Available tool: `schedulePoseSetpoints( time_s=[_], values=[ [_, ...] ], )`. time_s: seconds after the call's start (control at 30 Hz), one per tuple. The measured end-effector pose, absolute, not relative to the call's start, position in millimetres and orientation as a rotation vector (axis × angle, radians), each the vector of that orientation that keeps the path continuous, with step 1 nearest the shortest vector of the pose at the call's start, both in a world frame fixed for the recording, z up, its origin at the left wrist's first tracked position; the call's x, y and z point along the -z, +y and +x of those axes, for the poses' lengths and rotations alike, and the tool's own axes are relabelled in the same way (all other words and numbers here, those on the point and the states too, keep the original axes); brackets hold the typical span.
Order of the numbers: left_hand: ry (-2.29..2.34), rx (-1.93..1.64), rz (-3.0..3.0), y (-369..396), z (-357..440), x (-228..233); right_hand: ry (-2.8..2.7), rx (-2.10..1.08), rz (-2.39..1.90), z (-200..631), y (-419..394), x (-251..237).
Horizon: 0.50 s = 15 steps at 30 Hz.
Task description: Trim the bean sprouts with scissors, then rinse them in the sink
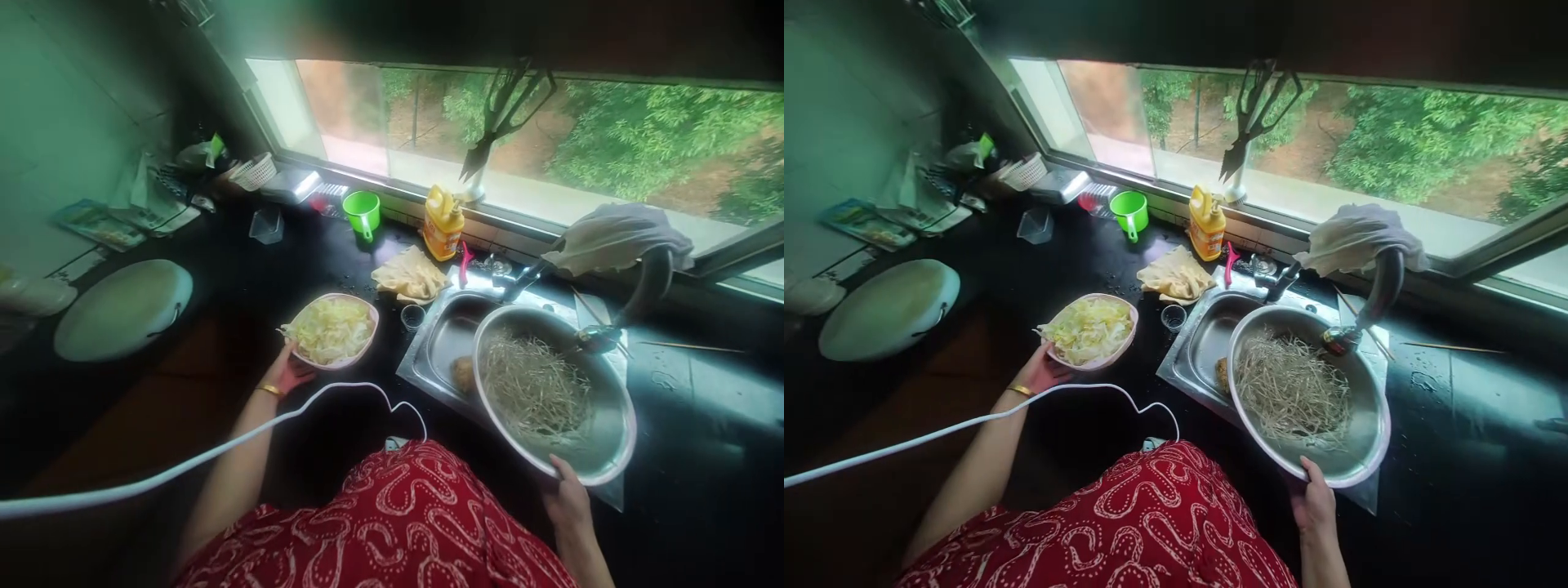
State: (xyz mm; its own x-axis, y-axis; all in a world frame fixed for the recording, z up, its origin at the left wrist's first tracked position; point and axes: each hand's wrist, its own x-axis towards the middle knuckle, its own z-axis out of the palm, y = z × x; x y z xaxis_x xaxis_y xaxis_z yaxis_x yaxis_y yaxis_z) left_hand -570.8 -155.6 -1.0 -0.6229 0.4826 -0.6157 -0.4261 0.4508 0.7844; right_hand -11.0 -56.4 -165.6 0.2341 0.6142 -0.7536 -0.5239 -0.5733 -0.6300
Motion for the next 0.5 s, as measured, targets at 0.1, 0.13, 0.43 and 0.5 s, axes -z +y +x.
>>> schedulePoseSetpoints(
  time_s=[0.1,0.13,0.43,0.5],
  values=[
    [1.561,-1.438,-0.004,-144.8,-545.5,9.0,-0.066,-1.561,-1.563,-6.2,-53.5,170.1],
    [1.524,-1.473,-0.013,-138.3,-540.5,9.6,-0.073,-1.563,-1.565,-5.3,-52.9,170.9],
    [1.319,-1.717,-0.127,-65.9,-552.8,9.3,-0.038,-1.560,-1.521,-9.7,-53.1,171.6],
    [1.275,-1.767,-0.109,-40.8,-565.9,3.5,-0.013,-1.555,-1.525,-11.1,-53.9,169.9]
  ],
)
